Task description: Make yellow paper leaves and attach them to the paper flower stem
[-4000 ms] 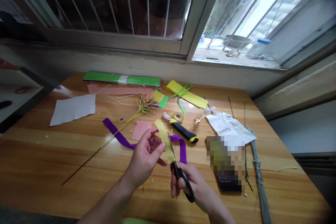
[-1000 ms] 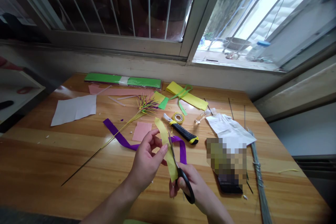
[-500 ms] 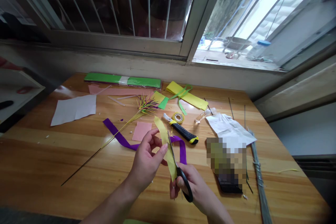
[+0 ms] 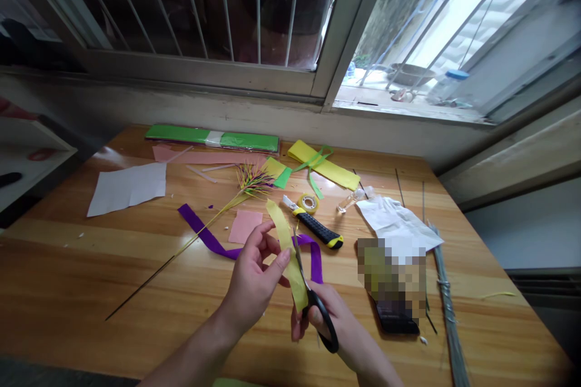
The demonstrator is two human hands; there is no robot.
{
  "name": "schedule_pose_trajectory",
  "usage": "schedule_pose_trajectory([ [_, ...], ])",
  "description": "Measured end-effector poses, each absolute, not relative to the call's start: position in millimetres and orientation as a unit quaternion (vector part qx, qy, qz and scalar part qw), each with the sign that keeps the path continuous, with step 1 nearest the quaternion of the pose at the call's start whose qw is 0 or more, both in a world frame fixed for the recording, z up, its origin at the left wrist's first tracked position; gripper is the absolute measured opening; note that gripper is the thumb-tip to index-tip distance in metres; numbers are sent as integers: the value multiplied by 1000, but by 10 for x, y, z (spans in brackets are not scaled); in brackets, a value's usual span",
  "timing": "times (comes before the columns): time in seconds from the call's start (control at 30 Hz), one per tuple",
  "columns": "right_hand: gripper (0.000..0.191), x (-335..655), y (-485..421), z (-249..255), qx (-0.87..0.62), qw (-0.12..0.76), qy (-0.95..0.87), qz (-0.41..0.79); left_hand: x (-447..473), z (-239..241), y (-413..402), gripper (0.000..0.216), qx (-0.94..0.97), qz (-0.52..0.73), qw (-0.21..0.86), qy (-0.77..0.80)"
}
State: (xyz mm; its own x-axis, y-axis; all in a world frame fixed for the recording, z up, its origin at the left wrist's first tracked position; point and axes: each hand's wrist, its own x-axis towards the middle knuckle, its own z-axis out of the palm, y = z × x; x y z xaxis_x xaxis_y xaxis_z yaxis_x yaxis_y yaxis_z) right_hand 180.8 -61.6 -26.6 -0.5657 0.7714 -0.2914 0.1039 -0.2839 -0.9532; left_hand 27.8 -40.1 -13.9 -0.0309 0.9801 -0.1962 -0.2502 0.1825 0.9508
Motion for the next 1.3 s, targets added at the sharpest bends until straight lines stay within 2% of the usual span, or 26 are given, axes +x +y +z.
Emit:
schedule_pose_trajectory([
  [0.93, 52, 1794, -615, -354, -419, 256, -560, 667, 310, -130, -402, 46, 375, 521, 586, 494],
  [1.3, 50, 1786, -622, -330, -420, 237, -547, 684, 259, -89, -358, 43, 358, 536, 577, 502],
])
